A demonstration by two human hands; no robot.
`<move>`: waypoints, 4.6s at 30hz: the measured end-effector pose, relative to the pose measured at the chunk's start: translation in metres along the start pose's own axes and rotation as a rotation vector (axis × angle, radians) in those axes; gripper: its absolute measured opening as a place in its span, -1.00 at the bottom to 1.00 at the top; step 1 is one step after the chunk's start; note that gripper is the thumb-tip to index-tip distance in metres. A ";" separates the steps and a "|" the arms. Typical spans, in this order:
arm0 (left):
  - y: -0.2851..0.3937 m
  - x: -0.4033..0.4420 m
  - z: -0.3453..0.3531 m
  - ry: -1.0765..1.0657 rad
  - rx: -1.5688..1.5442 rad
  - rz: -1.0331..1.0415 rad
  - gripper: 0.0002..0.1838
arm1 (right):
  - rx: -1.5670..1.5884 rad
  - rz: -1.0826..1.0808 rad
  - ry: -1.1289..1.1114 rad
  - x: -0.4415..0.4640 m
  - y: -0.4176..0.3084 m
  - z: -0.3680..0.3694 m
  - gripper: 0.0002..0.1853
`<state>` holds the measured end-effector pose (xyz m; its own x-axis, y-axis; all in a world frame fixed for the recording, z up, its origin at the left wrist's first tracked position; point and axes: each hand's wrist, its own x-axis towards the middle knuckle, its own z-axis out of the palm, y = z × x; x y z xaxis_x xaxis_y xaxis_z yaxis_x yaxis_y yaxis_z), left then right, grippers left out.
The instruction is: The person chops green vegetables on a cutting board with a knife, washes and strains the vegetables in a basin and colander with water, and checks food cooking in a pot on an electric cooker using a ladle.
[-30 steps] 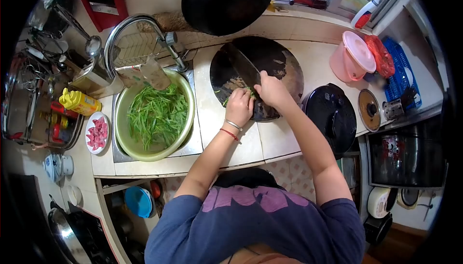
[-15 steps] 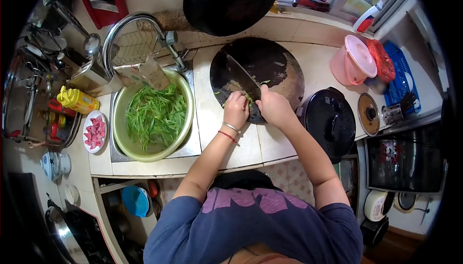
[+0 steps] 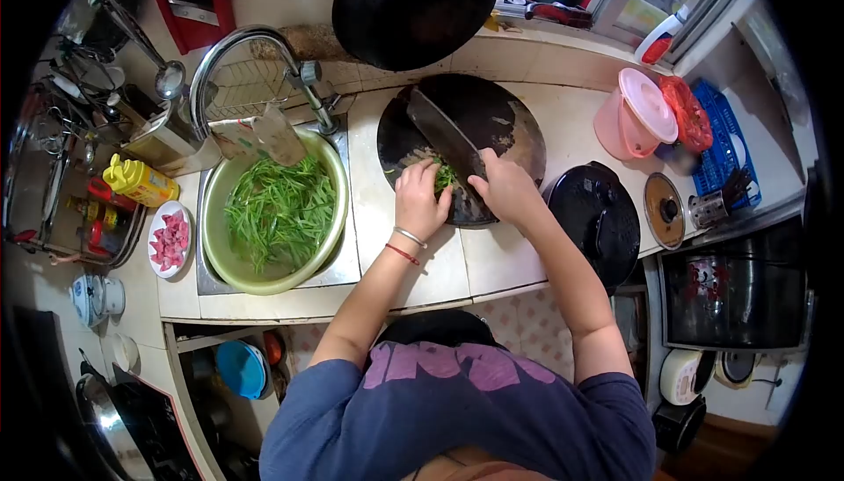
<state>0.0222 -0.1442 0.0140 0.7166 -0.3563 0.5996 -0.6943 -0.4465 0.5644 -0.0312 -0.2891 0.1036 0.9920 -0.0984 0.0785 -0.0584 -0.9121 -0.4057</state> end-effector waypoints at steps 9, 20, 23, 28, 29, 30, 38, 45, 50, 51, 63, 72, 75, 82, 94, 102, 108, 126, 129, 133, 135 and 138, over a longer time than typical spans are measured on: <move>-0.003 -0.009 0.013 -0.022 0.093 -0.094 -0.73 | -0.037 -0.034 -0.050 -0.011 -0.001 0.005 -0.72; -0.013 -0.011 0.019 0.057 -0.012 0.025 -0.85 | -0.076 -0.041 -0.072 0.035 -0.004 0.036 -0.71; -0.006 -0.011 0.009 0.046 0.025 0.046 -0.87 | -0.046 -0.060 -0.041 0.038 0.003 0.027 -0.70; -0.010 -0.015 0.010 0.097 -0.042 0.018 -0.86 | 0.033 -0.053 -0.019 0.010 -0.005 0.004 -0.71; -0.010 -0.018 0.011 0.092 -0.045 0.008 -0.86 | 0.033 -0.049 -0.030 0.005 -0.006 0.004 -0.71; -0.011 -0.019 0.012 0.086 -0.056 -0.010 -0.88 | -0.008 -0.075 -0.051 0.001 -0.007 0.004 -0.72; -0.017 -0.020 0.013 0.088 -0.068 0.045 -0.88 | -0.053 -0.026 -0.101 0.023 -0.017 0.033 -0.73; -0.019 -0.015 0.005 0.027 -0.034 -0.034 -0.84 | 0.055 0.039 -0.022 0.023 -0.004 0.023 -0.69; -0.005 -0.010 -0.004 0.113 -0.150 -0.167 -0.76 | 0.013 -0.033 -0.024 -0.003 -0.015 0.008 -0.71; -0.008 -0.012 -0.004 0.112 -0.153 -0.168 -0.76 | 0.013 -0.045 -0.029 -0.007 -0.016 0.009 -0.72; -0.024 -0.022 -0.003 -0.025 -0.067 0.077 -0.90 | -0.051 -0.034 -0.064 0.037 -0.026 0.043 -0.74; -0.022 0.002 0.011 -0.053 -0.113 0.082 -0.88 | 0.028 0.017 0.072 0.014 -0.012 0.014 -0.71; -0.014 0.005 0.009 -0.027 -0.169 -0.041 -0.87 | -0.031 -0.001 0.017 0.001 -0.013 0.006 -0.73; -0.028 0.001 0.014 0.013 -0.059 0.147 -0.90 | -0.078 0.017 -0.104 0.001 -0.014 0.023 -0.72; -0.025 -0.001 0.004 -0.048 -0.067 0.086 -0.83 | -0.019 0.097 0.029 0.005 0.007 0.026 -0.69; -0.022 -0.007 -0.007 -0.010 -0.136 -0.014 -0.75 | 0.002 0.024 -0.012 -0.018 -0.009 0.014 -0.70; -0.033 -0.007 0.001 -0.022 -0.061 0.077 -0.90 | -0.064 0.056 -0.106 -0.002 -0.027 0.030 -0.73; -0.032 0.000 0.009 -0.037 -0.067 0.003 -0.79 | 0.005 0.031 -0.020 -0.004 -0.018 0.016 -0.71; -0.031 -0.002 0.008 -0.060 -0.080 -0.029 -0.85 | -0.074 0.080 -0.119 -0.004 -0.024 0.026 -0.73; -0.032 0.002 0.005 -0.095 -0.072 0.048 -0.85 | -0.083 0.070 -0.100 0.013 -0.027 0.036 -0.73; -0.031 0.002 0.002 -0.109 -0.076 0.039 -0.83 | -0.065 0.078 -0.086 0.026 -0.020 0.037 -0.72; -0.030 0.001 -0.003 -0.088 -0.100 0.035 -0.80 | -0.017 0.064 -0.025 0.027 -0.014 0.031 -0.71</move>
<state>0.0434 -0.1290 -0.0006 0.6917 -0.4425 0.5707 -0.7192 -0.3500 0.6003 0.0001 -0.2666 0.0828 0.9888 -0.1465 0.0297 -0.1232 -0.9110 -0.3935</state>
